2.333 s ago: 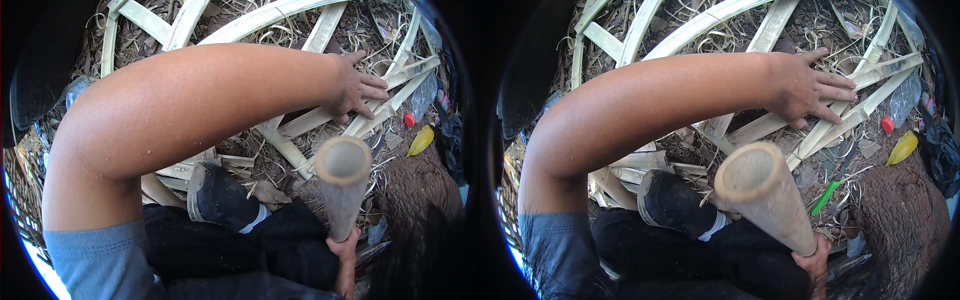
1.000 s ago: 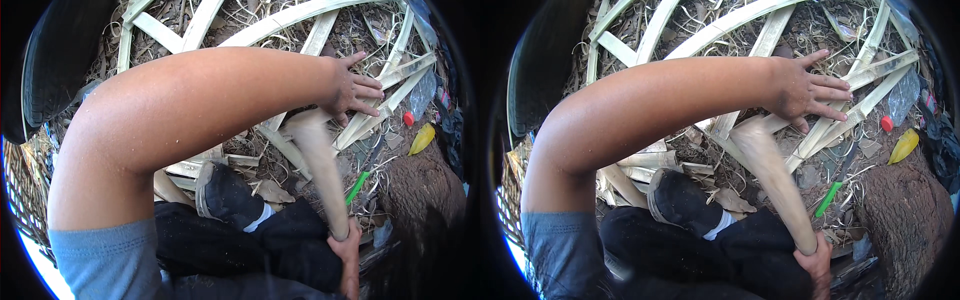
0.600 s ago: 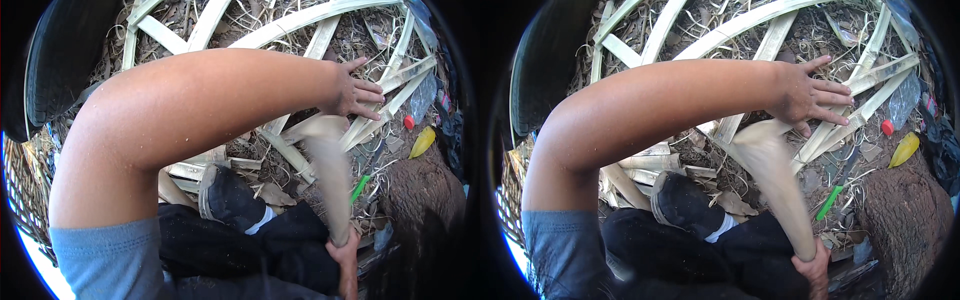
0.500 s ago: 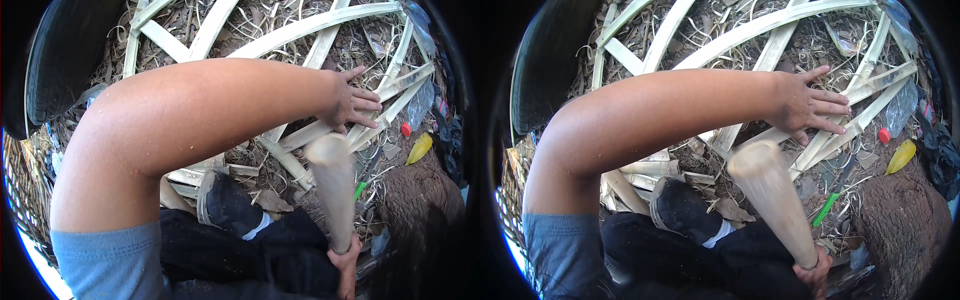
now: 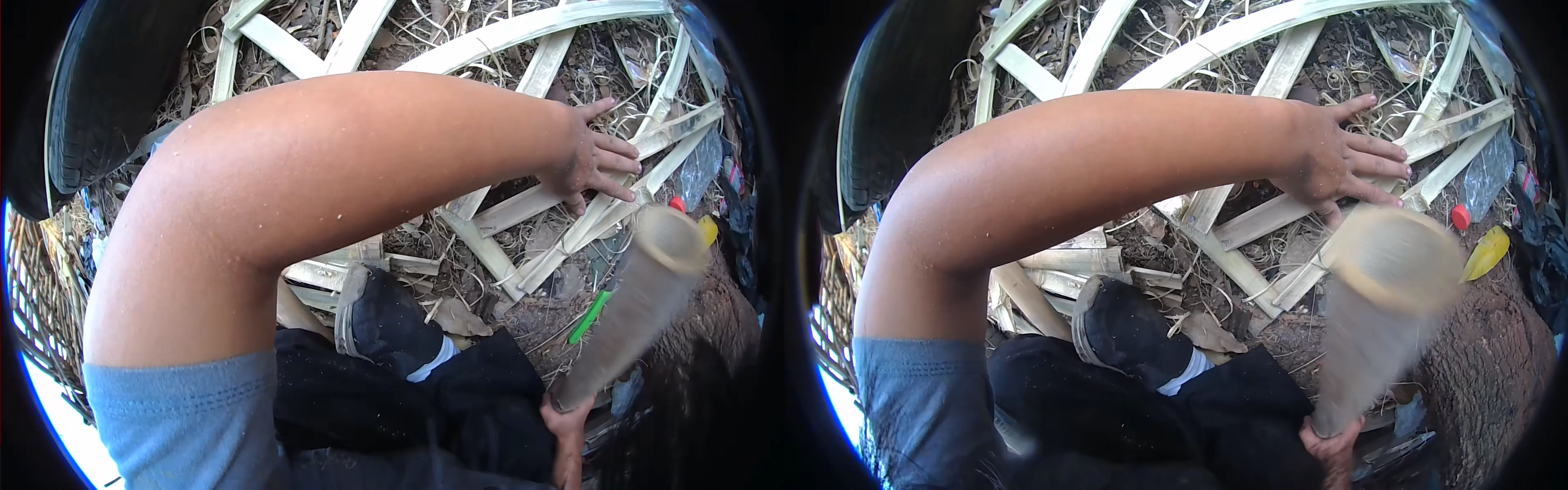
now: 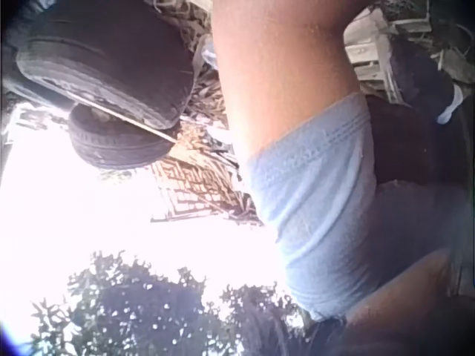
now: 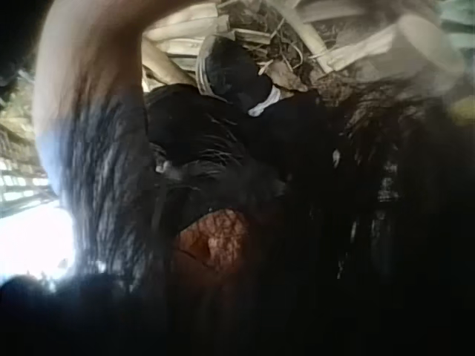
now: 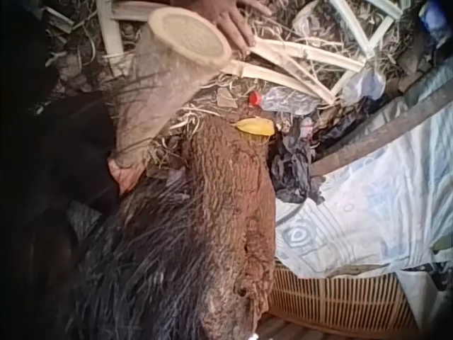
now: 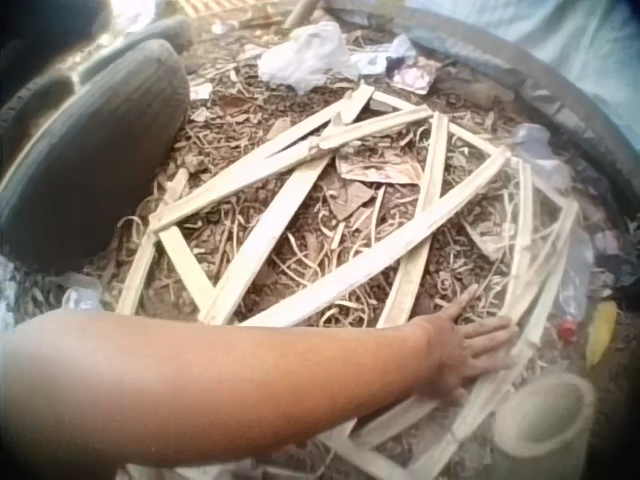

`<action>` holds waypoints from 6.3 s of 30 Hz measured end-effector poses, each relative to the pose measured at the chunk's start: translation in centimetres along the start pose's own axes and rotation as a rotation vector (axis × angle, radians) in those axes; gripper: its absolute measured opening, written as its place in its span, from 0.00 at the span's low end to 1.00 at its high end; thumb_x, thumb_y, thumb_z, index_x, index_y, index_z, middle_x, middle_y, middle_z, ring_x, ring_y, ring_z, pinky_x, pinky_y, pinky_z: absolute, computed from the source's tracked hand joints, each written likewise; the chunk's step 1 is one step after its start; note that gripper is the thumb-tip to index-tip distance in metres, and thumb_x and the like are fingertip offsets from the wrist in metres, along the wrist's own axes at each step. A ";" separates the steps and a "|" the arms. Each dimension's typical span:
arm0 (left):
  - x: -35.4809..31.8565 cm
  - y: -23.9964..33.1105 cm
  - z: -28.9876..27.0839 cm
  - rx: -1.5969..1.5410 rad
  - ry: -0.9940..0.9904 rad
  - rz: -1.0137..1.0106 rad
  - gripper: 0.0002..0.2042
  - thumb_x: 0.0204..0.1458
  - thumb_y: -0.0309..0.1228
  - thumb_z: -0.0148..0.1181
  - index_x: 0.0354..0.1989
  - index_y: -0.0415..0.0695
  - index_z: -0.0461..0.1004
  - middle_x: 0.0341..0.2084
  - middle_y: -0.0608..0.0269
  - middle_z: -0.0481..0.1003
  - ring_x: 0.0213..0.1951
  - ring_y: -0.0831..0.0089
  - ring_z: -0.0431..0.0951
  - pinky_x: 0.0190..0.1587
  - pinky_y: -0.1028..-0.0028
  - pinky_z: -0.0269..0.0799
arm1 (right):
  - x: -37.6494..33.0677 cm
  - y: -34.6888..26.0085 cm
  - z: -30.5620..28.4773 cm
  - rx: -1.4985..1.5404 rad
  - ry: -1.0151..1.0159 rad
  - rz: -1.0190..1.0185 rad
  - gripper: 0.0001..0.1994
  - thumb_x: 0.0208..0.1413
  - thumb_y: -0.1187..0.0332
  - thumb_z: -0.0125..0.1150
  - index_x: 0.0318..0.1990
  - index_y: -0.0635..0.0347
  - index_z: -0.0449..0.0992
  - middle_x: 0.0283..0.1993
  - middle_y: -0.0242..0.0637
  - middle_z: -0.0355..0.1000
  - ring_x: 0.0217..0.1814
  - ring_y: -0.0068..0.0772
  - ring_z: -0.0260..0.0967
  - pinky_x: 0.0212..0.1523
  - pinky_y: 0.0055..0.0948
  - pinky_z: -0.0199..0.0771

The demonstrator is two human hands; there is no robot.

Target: The person hammers strips of bamboo onto a frame using a length of bamboo, then positions a small circular object on the frame by hand.

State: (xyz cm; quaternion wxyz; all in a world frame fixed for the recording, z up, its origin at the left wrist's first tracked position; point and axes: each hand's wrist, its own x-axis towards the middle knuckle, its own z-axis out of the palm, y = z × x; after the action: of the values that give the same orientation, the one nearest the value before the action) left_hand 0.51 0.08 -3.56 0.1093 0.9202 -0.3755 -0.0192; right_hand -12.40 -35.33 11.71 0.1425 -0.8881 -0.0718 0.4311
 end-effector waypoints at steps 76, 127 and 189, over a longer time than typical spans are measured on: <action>-0.2 -0.4 -0.8 0.007 0.019 0.004 0.29 0.63 0.53 0.38 0.72 0.68 0.43 0.74 0.73 0.38 0.74 0.74 0.34 0.68 0.36 0.21 | -1.1 -0.6 -0.2 -0.012 0.144 -0.142 0.20 0.32 0.73 0.68 0.38 0.62 0.70 0.30 0.46 0.73 0.32 0.49 0.74 0.37 0.42 0.73; -0.8 0.8 -2.9 0.061 -0.080 -0.089 0.26 0.63 0.52 0.39 0.70 0.66 0.51 0.73 0.81 0.43 0.73 0.84 0.37 0.70 0.43 0.16 | -0.6 1.3 0.1 -0.367 0.145 -0.284 0.27 0.26 0.64 0.74 0.39 0.66 0.72 0.25 0.49 0.70 0.28 0.56 0.73 0.31 0.44 0.72; -1.2 0.7 -2.6 0.088 -0.079 -0.079 0.28 0.63 0.52 0.41 0.71 0.66 0.47 0.73 0.78 0.43 0.73 0.79 0.38 0.70 0.41 0.21 | -2.5 0.9 0.6 -0.111 0.161 -0.165 0.28 0.27 0.69 0.68 0.44 0.61 0.70 0.32 0.51 0.73 0.36 0.60 0.72 0.38 0.49 0.72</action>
State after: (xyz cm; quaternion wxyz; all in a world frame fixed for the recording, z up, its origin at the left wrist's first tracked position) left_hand -0.57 0.92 -0.96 0.0528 0.9367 -0.3434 -0.0434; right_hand -14.42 -36.66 12.95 0.1332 -0.9175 -0.1566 0.3406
